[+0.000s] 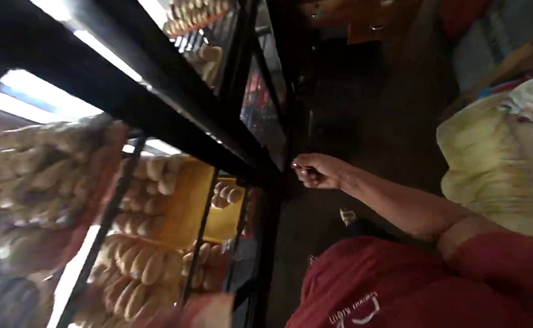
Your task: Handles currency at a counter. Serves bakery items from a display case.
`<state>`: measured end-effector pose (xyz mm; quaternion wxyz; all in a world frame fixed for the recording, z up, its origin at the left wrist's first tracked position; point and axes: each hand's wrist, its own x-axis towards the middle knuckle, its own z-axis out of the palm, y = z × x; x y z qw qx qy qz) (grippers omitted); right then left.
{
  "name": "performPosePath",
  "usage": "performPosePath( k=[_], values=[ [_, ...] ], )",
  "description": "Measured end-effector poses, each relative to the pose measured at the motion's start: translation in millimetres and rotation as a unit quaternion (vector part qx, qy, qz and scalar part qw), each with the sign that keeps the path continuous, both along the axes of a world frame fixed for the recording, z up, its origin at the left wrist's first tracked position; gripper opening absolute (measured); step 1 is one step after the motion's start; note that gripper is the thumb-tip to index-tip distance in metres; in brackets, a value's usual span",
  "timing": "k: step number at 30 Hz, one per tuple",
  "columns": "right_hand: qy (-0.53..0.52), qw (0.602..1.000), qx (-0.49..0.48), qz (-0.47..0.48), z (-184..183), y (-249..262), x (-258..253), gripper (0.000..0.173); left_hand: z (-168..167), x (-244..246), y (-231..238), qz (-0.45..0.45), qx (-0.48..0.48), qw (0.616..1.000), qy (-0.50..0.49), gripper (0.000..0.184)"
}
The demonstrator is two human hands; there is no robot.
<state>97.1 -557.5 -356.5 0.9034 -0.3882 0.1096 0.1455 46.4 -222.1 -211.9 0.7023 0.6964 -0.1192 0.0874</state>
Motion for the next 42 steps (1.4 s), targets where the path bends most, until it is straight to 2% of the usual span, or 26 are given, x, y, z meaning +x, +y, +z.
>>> performPosePath(
  k=[1, 3, 4, 6, 8, 11, 15, 20, 24, 30, 32, 34, 35, 37, 42],
  values=[
    [0.064, 0.998, 0.007, -0.03, -24, -30, -6, 0.022, -46, 14, -36, 0.061, 0.027, 0.998, -0.006, 0.032],
    [0.145, 0.986, -0.012, -0.085, -47, -83, -20, 0.029, -114, 39, -104, 0.115, 0.055, 0.989, 0.081, 0.03],
    [0.162, 0.981, -0.028, -0.106, -50, -107, -25, 0.032, -133, 49, -137, 0.11, 0.053, 0.983, 0.139, 0.028],
    [0.16, 0.978, -0.028, -0.13, -50, -150, -27, 0.036, -152, 69, -198, 0.073, 0.042, 0.973, 0.214, 0.028],
    [0.136, 0.978, 0.028, -0.158, -52, -188, -27, 0.036, -161, 85, -246, 0.035, 0.016, 0.975, 0.221, 0.025],
    [0.027, 0.977, 0.127, -0.167, -65, -238, -20, 0.055, -176, 115, -303, -0.019, -0.061, 0.972, 0.226, 0.019],
    [-0.043, 0.968, 0.164, -0.186, -70, -290, -4, 0.082, -196, 153, -358, -0.047, -0.076, 0.958, 0.272, 0.02],
    [-0.096, 0.952, 0.186, -0.222, -85, -350, 41, 0.091, -225, 213, -416, -0.065, -0.094, 0.937, 0.329, 0.02],
    [-0.098, 0.948, 0.189, -0.236, -93, -398, 96, 0.091, -245, 283, -475, -0.074, -0.082, 0.926, 0.362, 0.019],
    [-0.081, 0.945, 0.172, -0.268, -73, -476, 167, 0.089, -252, 390, -589, -0.134, -0.044, 0.913, 0.382, 0.019],
    [-0.087, 0.94, 0.17, -0.282, -75, -503, 183, 0.078, -251, 415, -630, -0.167, -0.012, 0.908, 0.384, 0.024],
    [-0.069, 0.937, 0.151, -0.306, -75, -527, 196, 0.05, -251, 436, -671, -0.196, 0.0, 0.9, 0.39, 0.025],
    [-0.064, 0.939, 0.142, -0.308, -78, -541, 203, 0.046, -252, 444, -692, -0.203, -0.005, 0.895, 0.396, 0.025],
    [-0.05, 0.946, 0.11, -0.302, -89, -570, 215, 0.055, -261, 458, -730, -0.212, -0.031, 0.886, 0.412, 0.024],
    [0.003, 0.969, 0.041, -0.243, -106, -658, 240, 0.053, -288, 478, -815, -0.183, -0.055, 0.868, 0.457, 0.022]
  ],
)
